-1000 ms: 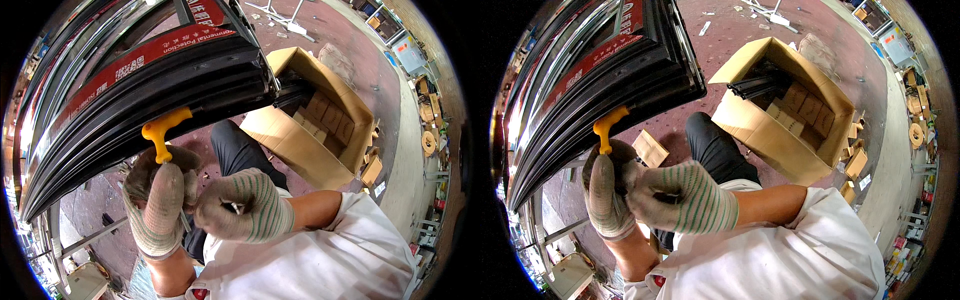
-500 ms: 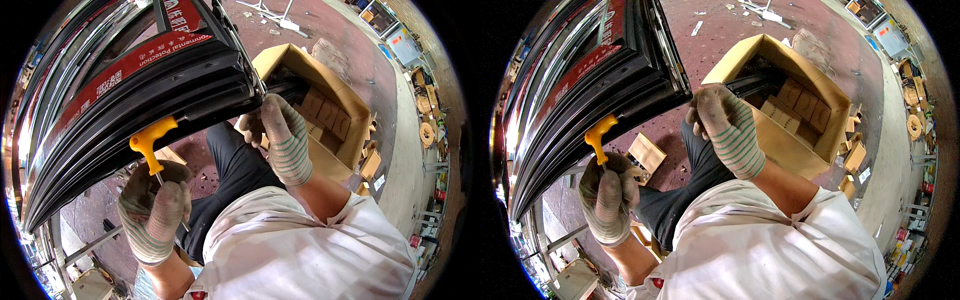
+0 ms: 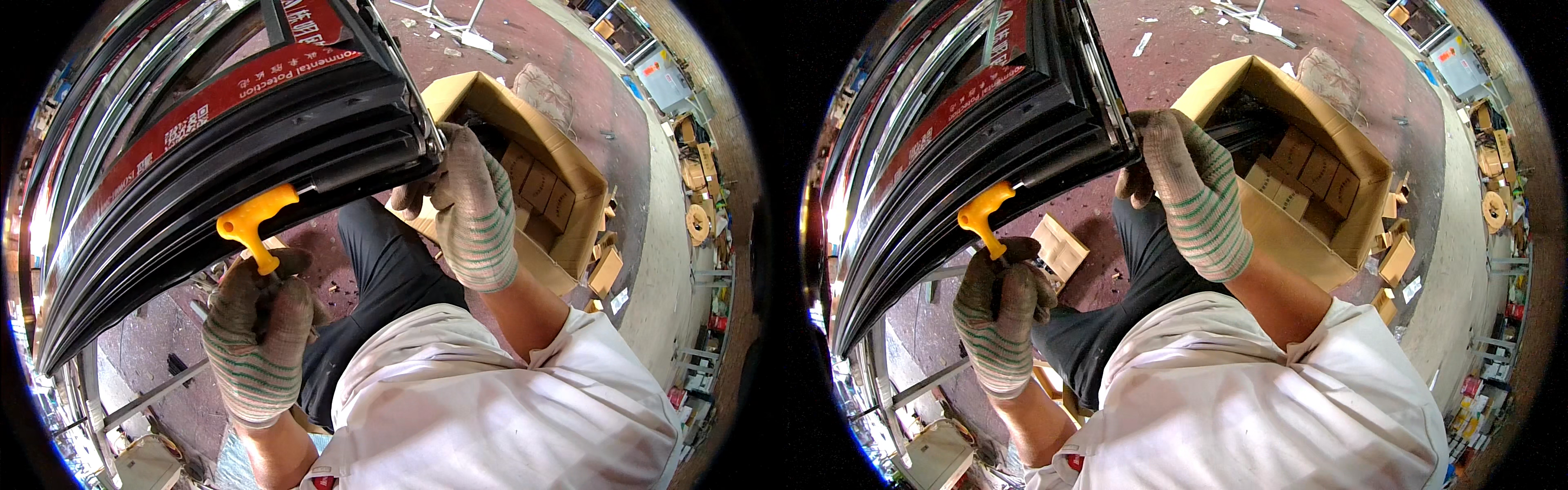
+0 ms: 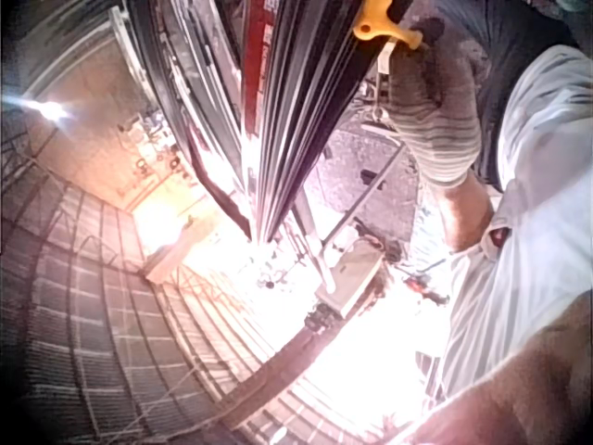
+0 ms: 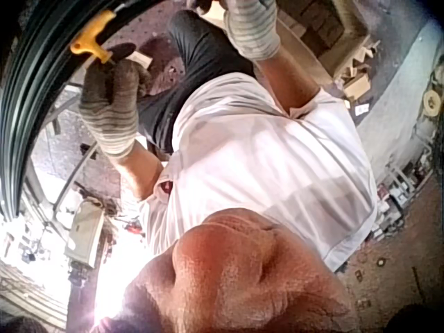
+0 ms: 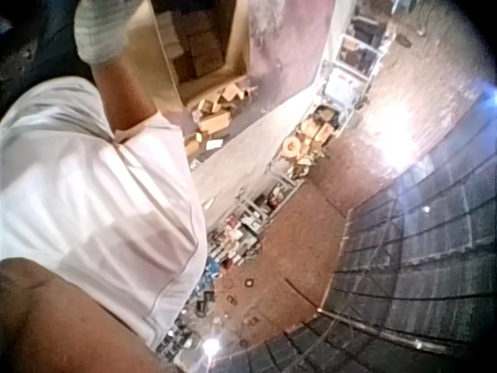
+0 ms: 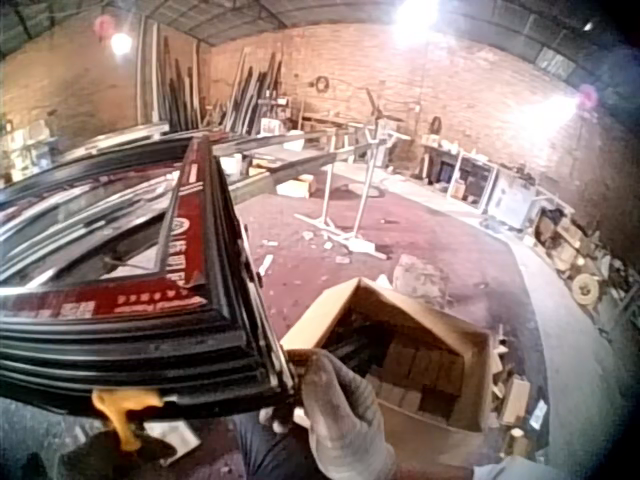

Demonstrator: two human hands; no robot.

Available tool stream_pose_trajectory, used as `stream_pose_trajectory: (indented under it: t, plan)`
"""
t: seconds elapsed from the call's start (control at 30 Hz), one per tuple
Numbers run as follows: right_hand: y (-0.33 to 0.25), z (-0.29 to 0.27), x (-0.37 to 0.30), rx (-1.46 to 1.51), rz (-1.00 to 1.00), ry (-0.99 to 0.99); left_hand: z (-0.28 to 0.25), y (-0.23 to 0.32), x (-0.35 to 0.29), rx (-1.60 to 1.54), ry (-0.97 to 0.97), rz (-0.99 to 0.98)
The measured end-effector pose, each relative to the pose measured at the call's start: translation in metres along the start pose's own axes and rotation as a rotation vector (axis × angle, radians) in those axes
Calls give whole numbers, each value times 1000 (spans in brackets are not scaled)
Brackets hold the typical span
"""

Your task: The person uses a yellow-handled screwdriver to tighten screws along the edge of a black window frame. They repeatedly reposition the frame and adjust their grip while working in a workshop environment.

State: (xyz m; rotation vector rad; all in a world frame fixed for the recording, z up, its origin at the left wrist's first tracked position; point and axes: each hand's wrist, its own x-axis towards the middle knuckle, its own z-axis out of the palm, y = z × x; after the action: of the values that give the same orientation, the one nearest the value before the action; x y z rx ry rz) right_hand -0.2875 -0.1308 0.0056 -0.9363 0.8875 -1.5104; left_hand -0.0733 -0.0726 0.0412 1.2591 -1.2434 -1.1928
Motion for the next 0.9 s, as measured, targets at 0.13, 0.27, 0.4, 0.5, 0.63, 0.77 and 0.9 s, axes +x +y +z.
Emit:
stream_pose_trajectory:
  t: [0.13,0.27,0.4,0.5,0.63,0.77,0.9]
  plan:
    - [-2,-1,-1,49,27,-4,8,1,1,115,10,27]
    - [-3,-3,-1,13,26,-12,7,5,2,78,18,-29]
    - [-5,0,-1,-9,8,-23,9,-7,1,49,96,68]
    - [-6,3,-2,-18,-8,-17,10,-11,-1,71,138,113]
    - [-5,1,-2,-76,-27,-18,3,-8,-5,29,111,73]
    - [-2,-2,-1,-66,-42,-30,4,-12,-4,97,190,223]
    - [-1,-5,-1,-57,-44,-9,3,-21,-2,405,377,489]
